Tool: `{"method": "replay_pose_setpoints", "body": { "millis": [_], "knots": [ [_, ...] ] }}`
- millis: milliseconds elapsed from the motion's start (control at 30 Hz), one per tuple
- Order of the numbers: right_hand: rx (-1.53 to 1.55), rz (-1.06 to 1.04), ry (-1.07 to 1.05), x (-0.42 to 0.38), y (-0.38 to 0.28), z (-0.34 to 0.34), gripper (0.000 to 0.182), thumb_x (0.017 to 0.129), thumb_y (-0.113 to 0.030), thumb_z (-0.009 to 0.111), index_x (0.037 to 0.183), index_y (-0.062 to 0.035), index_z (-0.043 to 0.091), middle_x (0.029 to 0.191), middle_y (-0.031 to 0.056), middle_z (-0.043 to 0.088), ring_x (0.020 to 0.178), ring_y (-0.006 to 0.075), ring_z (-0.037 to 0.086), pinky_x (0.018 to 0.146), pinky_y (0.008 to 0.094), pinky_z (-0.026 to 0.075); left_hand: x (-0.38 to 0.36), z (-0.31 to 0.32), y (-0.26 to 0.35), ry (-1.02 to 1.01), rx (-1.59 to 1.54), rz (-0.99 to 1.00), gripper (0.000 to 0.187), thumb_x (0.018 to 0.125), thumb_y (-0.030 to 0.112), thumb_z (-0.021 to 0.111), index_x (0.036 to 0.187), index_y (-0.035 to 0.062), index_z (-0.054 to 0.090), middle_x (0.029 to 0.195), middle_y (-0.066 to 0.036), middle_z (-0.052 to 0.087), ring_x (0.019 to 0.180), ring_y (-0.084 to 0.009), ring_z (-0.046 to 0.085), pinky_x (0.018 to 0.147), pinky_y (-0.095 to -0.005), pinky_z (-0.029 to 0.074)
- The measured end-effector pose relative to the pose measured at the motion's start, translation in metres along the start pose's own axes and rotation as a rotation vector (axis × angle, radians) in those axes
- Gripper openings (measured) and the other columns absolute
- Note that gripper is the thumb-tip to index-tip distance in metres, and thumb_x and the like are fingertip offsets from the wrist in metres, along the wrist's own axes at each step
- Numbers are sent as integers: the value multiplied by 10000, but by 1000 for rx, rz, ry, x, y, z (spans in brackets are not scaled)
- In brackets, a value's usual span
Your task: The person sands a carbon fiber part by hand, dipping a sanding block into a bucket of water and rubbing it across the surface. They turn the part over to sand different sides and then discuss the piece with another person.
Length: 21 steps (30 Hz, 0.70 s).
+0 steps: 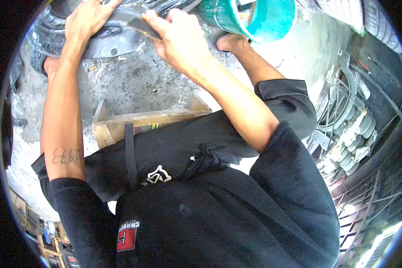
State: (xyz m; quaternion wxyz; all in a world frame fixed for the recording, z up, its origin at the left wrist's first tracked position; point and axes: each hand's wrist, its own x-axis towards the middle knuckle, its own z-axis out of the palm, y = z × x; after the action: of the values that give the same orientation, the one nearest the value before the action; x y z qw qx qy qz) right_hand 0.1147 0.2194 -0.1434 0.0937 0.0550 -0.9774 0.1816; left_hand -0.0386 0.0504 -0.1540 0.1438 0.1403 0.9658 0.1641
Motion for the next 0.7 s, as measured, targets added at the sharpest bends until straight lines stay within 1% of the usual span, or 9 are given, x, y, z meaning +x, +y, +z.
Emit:
{"method": "replay_pose_setpoints", "body": {
  "millis": [33, 67, 233, 333, 367, 433, 467, 600, 700],
  "knots": [
    [0, 36, -10, -1, -2, -2, 406, 761, -164, 807, 1161, -159, 742, 745, 97, 556, 680, 310, 604, 680, 452, 503, 1, 2, -6, 0, 4, -16, 823, 874, 763, 539, 944, -21, 779, 954, -271, 738, 981, -399, 728, 855, -466, 568],
    [52, 96, -89, 17, -2, -5, 308, 836, -72, 711, 1138, -19, 690, 892, 247, 605, 822, 440, 612, 733, 500, 486, 5, 9, -10, 39, 11, 6, 827, 871, 765, 538, 952, -21, 779, 961, -271, 738, 977, -400, 728, 867, -467, 564],
    [264, 32, 34, 11, 9, 3, 358, 806, -44, 712, 1163, -30, 684, 876, 245, 579, 787, 443, 588, 689, 492, 469, 6, 4, -5, -61, 15, 20, 814, 873, 758, 541, 1006, -9, 778, 997, -258, 741, 999, -399, 722, 895, -460, 557],
    [166, 48, 12, -11, 22, 11, 471, 735, -175, 826, 1197, -145, 740, 740, 98, 526, 596, 301, 545, 566, 433, 471, 4, -2, -4, 4, -24, -12, 776, 871, 749, 556, 1044, 27, 782, 1013, -251, 742, 1014, -399, 718, 910, -467, 552],
    [61, -142, 116, 5, 34, 27, 453, 733, -147, 814, 1181, -127, 748, 742, 119, 596, 611, 311, 613, 531, 451, 487, 2, 2, -6, 1, -13, -6, 775, 871, 751, 556, 1048, 31, 781, 1024, -249, 741, 1019, -396, 717, 911, -469, 551],
    [102, -107, 51, 18, 52, 69, 538, 761, -130, 772, 1292, -137, 687, 808, 153, 687, 721, 307, 702, 605, 461, 544, 6, 6, -7, -56, -23, 43, 779, 868, 752, 560, 1046, 25, 777, 1046, -248, 738, 1029, -388, 714, 915, -469, 549],
    [174, -61, -35, 34, 32, 27, 391, 791, -16, 721, 1182, -42, 706, 837, 224, 567, 765, 419, 590, 672, 483, 465, 9, 7, -8, -104, 9, 41, 784, 869, 750, 561, 1059, 20, 772, 1054, -249, 737, 1038, -381, 712, 915, -468, 549],
    [184, 59, -125, -4, 13, -15, 413, 767, 1, 748, 1177, -41, 739, 769, 176, 569, 739, 373, 596, 667, 464, 470, 6, 17, -11, 157, -46, 68, 790, 854, 759, 572, 1085, 30, 769, 1070, -251, 737, 1063, -415, 700, 928, -476, 544],
    [216, -75, 52, 31, 13, 14, 306, 792, -5, 733, 1097, -34, 740, 812, 198, 609, 733, 403, 597, 674, 479, 477, 7, 1, -3, -70, 6, -29, 844, 852, 794, 533, 1054, 11, 776, 1075, -266, 732, 1061, -405, 706, 931, -469, 546]
  ]
}}
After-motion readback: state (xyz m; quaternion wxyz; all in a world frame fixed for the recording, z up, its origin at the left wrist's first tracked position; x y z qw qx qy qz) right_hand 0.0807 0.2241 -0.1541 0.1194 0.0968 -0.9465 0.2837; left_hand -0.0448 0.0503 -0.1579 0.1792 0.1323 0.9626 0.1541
